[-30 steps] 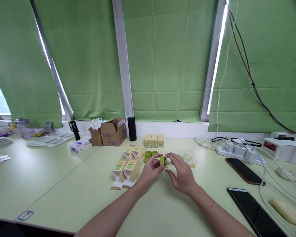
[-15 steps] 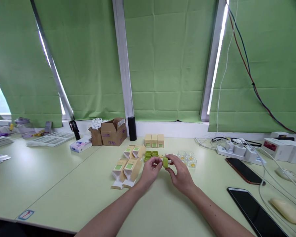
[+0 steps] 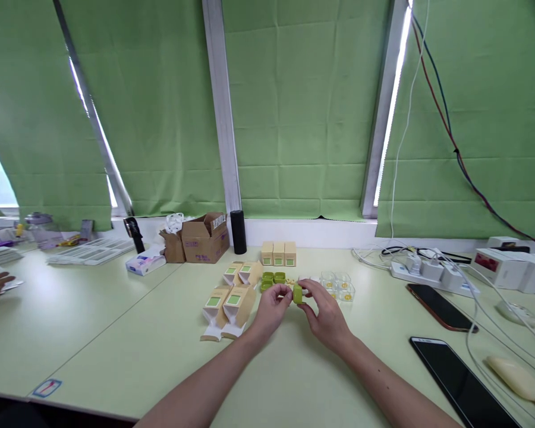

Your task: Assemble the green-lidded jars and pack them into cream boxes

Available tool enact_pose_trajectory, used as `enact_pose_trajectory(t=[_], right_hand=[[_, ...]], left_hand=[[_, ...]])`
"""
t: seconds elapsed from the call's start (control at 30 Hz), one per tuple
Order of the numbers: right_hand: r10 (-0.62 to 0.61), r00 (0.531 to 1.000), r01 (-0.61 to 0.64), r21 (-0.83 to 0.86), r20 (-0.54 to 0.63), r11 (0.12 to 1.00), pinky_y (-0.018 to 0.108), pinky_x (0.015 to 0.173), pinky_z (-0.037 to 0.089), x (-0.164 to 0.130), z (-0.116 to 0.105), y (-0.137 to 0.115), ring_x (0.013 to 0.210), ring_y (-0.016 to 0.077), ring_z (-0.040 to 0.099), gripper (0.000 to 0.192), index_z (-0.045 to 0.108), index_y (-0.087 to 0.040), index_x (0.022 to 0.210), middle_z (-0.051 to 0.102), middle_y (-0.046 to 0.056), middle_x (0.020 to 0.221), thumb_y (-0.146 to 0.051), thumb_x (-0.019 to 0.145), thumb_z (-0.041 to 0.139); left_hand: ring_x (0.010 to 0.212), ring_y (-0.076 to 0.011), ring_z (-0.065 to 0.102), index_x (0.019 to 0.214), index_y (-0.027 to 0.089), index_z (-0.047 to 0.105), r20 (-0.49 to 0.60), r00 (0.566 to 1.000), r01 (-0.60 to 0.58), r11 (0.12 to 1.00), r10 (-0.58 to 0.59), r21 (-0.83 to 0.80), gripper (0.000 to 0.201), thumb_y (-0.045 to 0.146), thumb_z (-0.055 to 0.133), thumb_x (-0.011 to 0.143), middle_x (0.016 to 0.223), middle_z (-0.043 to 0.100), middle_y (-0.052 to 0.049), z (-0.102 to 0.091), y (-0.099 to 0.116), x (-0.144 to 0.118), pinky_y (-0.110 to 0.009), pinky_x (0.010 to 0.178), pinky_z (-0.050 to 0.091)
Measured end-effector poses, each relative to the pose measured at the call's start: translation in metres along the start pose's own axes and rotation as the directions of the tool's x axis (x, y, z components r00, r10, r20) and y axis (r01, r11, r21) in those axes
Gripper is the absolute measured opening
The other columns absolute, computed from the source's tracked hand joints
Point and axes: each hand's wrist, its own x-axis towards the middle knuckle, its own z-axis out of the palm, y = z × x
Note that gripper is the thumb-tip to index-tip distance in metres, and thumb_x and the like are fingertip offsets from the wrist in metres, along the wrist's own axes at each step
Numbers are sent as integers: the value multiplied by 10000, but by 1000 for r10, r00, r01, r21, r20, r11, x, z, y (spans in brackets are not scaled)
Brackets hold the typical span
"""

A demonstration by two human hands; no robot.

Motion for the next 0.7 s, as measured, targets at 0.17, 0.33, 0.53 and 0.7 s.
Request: enact_pose_trajectory(t=[0.17, 0.33, 0.53, 0.7], right_hand=[[8, 1000, -8, 22, 7, 1000, 484, 897, 651, 0, 0, -1, 1212, 297, 648, 448, 507, -251, 1414, 655, 136, 1332, -144, 980, 528], [12, 1000, -12, 35, -7, 999, 462, 864, 659, 1, 0, -1, 1197, 293, 656, 434, 518, -244, 1407, 660, 142, 1322, -158, 982, 530], [24, 1000, -24, 44, -6, 999, 457, 847, 662, 1, 0, -2, 1197, 296, 655, 434, 525, -247, 1407, 662, 141, 1323, -162, 981, 537], [29, 1000, -28, 47, -13, 998, 451, 842, 663, 0, 0, -2, 1188, 291, 662, 434, 526, -255, 1407, 658, 138, 1331, -170, 982, 535]], left_hand=[[697, -141, 546, 763, 161, 618, -10, 1000, 9, 1000, -9, 2, 354, 484, 762, 784, 741, 603, -9, -1, -2, 1, -269, 687, 460], [689, -143, 545, 741, 160, 617, -14, 1000, 8, 1000, -8, -2, 355, 480, 768, 779, 733, 609, -15, -1, -3, 2, -275, 691, 464], [701, -146, 553, 763, 158, 626, -19, 1000, 23, 1000, -23, 4, 358, 484, 773, 773, 746, 617, -20, -2, -2, 2, -276, 696, 460], [721, -155, 559, 770, 157, 633, -21, 999, 28, 1000, -28, -6, 348, 478, 768, 782, 752, 619, -25, -2, -3, 1, -273, 690, 459]])
